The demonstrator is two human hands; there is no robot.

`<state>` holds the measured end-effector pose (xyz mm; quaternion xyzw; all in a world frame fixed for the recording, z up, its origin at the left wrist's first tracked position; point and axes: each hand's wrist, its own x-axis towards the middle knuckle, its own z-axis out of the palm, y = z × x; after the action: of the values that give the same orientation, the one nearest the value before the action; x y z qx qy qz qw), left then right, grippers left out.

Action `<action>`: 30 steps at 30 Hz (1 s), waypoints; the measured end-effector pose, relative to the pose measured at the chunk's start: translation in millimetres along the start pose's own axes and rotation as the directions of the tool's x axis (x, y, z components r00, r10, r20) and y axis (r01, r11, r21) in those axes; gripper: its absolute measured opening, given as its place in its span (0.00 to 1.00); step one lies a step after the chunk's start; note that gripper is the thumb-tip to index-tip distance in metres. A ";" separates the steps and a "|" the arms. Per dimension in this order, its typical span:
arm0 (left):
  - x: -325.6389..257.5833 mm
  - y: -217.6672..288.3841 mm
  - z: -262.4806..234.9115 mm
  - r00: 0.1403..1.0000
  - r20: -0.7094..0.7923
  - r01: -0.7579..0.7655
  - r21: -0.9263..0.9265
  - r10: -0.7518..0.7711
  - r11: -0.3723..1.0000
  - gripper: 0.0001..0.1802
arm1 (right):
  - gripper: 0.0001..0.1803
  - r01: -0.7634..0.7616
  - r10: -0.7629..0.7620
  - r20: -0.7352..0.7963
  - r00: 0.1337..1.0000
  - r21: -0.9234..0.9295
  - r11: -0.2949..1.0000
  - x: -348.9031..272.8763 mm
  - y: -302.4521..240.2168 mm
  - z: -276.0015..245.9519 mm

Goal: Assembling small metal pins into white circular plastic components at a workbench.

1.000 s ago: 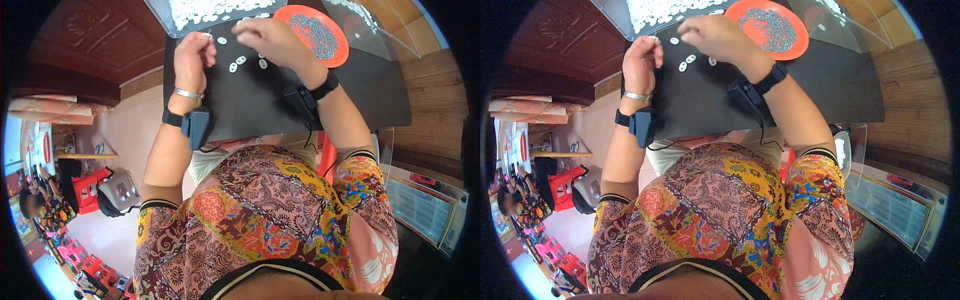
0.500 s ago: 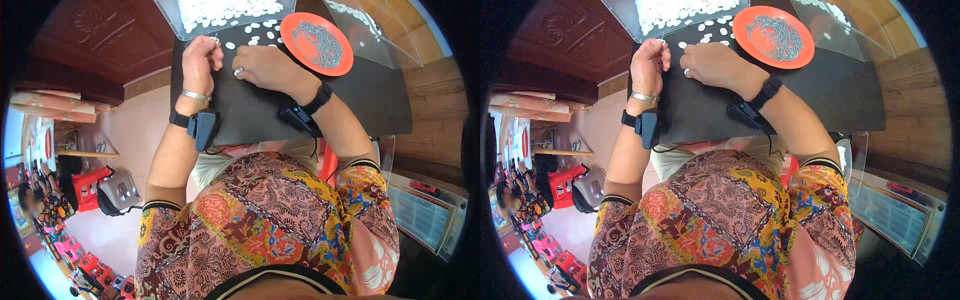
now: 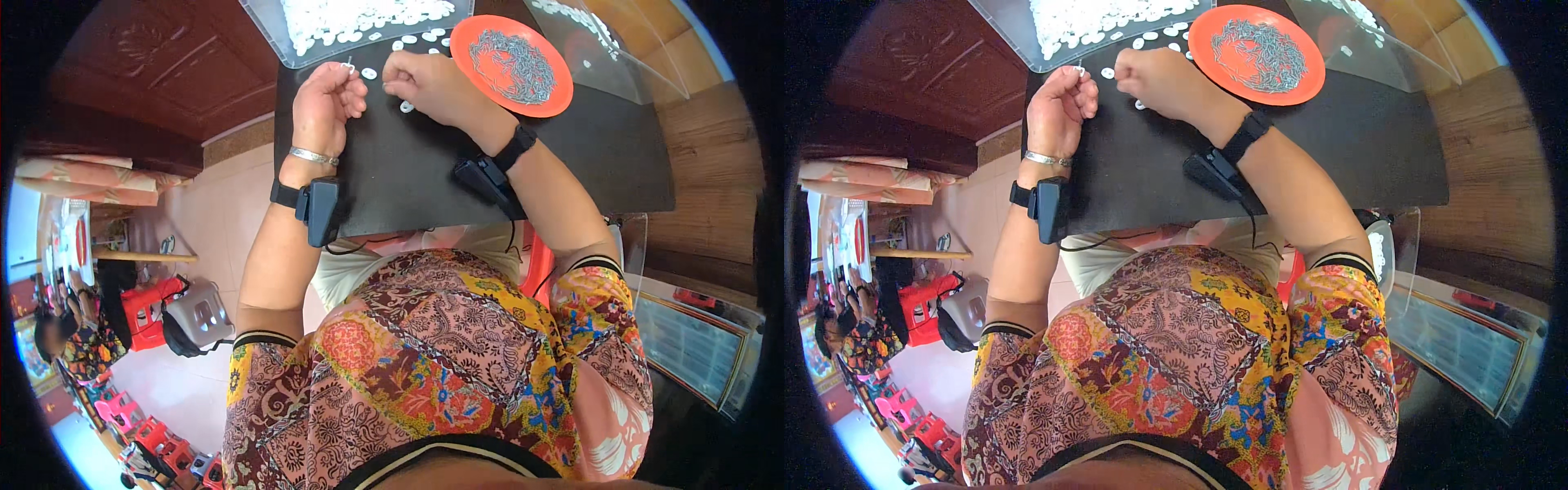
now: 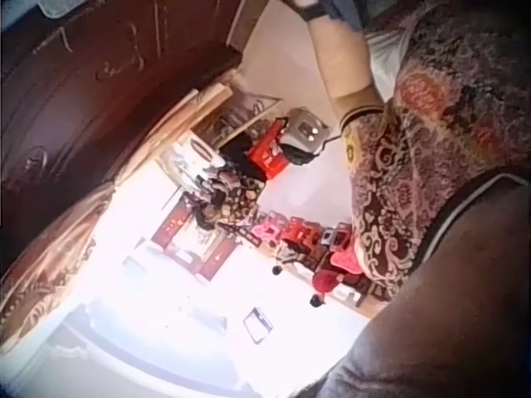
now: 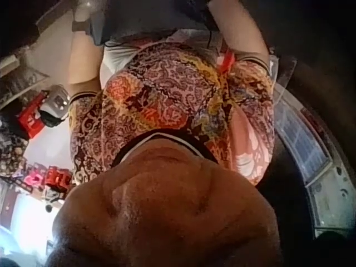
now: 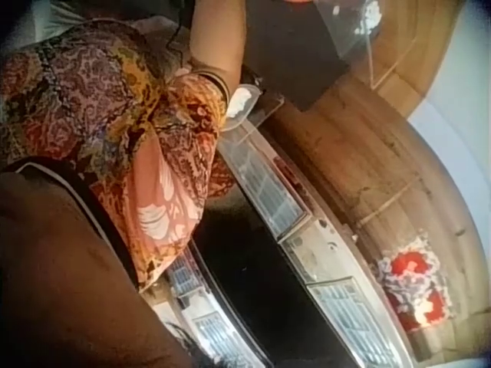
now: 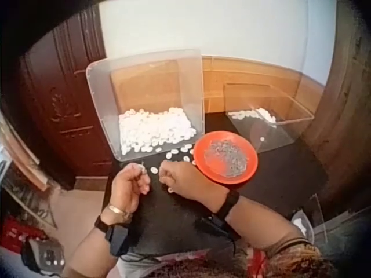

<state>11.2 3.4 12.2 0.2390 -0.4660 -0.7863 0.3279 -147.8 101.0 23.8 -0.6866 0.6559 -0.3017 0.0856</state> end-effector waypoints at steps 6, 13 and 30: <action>-3.7 -0.8 3.3 0.990 0.139 -0.018 -0.070 0.028 0.997 0.09 | 0.07 -0.070 0.079 0.007 0.997 0.547 0.834 2.5 6.0 5.4; -2.6 -2.4 1.3 0.983 0.175 -0.029 -0.161 0.057 0.987 0.10 | 0.11 -0.036 0.077 -0.039 0.996 0.620 0.783 1.7 7.3 7.0; -4.4 -3.7 9.0 0.977 0.194 -0.032 -0.261 0.085 0.965 0.09 | 0.12 -0.115 0.079 0.085 0.993 0.833 0.541 2.1 5.4 5.8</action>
<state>6.9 13.1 13.3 0.0990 -0.3982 -0.8502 0.3299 -149.5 96.7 17.1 -0.5311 0.4683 -0.5596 0.4308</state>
